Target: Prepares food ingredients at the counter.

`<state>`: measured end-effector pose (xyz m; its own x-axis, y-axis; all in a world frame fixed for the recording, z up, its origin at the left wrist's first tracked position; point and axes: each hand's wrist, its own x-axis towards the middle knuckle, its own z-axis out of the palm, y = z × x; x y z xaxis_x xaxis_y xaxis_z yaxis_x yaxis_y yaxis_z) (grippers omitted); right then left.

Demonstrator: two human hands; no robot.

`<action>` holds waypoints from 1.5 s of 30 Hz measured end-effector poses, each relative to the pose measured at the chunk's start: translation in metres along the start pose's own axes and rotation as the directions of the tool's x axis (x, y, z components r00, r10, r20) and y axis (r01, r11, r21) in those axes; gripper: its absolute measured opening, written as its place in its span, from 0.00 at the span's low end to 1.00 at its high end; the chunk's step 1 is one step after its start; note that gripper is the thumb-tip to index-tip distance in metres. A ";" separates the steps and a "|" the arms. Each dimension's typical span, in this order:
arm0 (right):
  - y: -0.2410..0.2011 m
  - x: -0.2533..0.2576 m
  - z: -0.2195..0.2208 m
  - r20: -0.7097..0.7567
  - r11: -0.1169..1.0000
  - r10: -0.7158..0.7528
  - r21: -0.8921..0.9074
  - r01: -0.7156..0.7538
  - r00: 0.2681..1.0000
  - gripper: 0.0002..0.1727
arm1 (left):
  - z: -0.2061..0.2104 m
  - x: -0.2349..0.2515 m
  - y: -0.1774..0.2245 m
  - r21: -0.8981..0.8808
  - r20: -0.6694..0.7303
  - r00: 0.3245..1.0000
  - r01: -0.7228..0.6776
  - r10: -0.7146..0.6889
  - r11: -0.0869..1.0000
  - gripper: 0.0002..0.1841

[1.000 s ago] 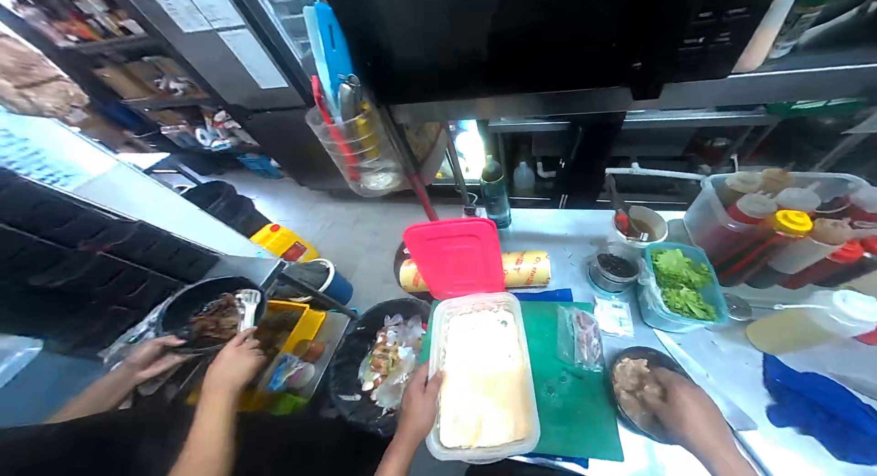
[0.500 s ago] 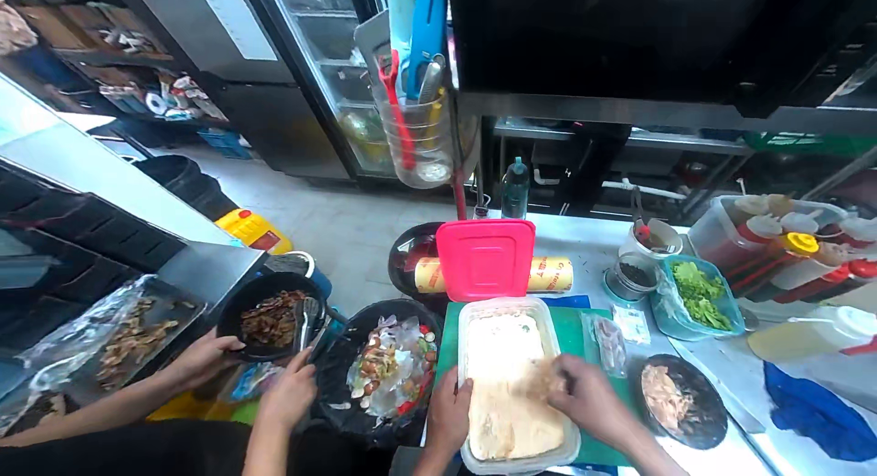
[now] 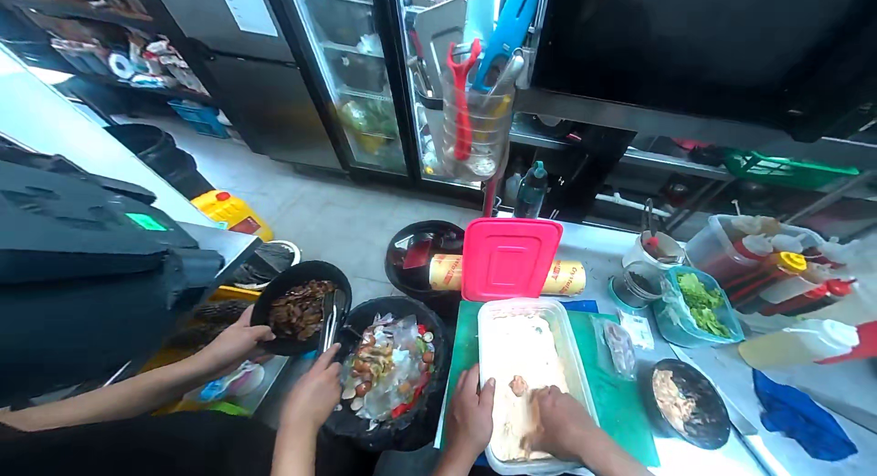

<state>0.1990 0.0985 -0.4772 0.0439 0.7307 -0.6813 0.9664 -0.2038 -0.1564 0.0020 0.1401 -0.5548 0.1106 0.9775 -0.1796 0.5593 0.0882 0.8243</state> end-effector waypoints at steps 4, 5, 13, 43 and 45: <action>-0.003 0.015 0.018 -0.080 0.998 -0.048 0.027 0.050 0.996 0.33 | -0.001 -0.001 0.002 0.019 -0.007 1.000 -0.012 0.012 1.000 0.24; 0.000 0.017 0.013 -0.138 0.995 -0.077 0.059 0.085 0.987 0.23 | -0.002 -0.001 0.003 0.028 -0.003 1.000 -0.009 0.009 1.000 0.24; 0.011 0.029 -0.038 -0.283 0.916 -0.095 0.350 0.195 0.954 0.14 | 0.000 0.000 0.001 0.019 -0.008 1.000 -0.013 0.013 1.000 0.24; 0.005 0.040 0.012 -0.154 0.973 -0.232 -0.040 0.229 0.960 0.17 | -0.003 -0.001 0.002 0.023 -0.006 1.000 -0.028 0.028 0.999 0.23; 0.004 0.038 0.012 -0.150 0.957 -0.289 -0.062 0.282 0.946 0.14 | -0.004 -0.001 0.004 0.018 -0.001 1.000 -0.025 0.026 1.000 0.23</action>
<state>0.2010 0.1178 -0.5126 -0.1995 0.8476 -0.4916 0.9533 0.0519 -0.2974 0.0004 0.1398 -0.5492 0.1240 0.9796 -0.1580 0.5707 0.0598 0.8190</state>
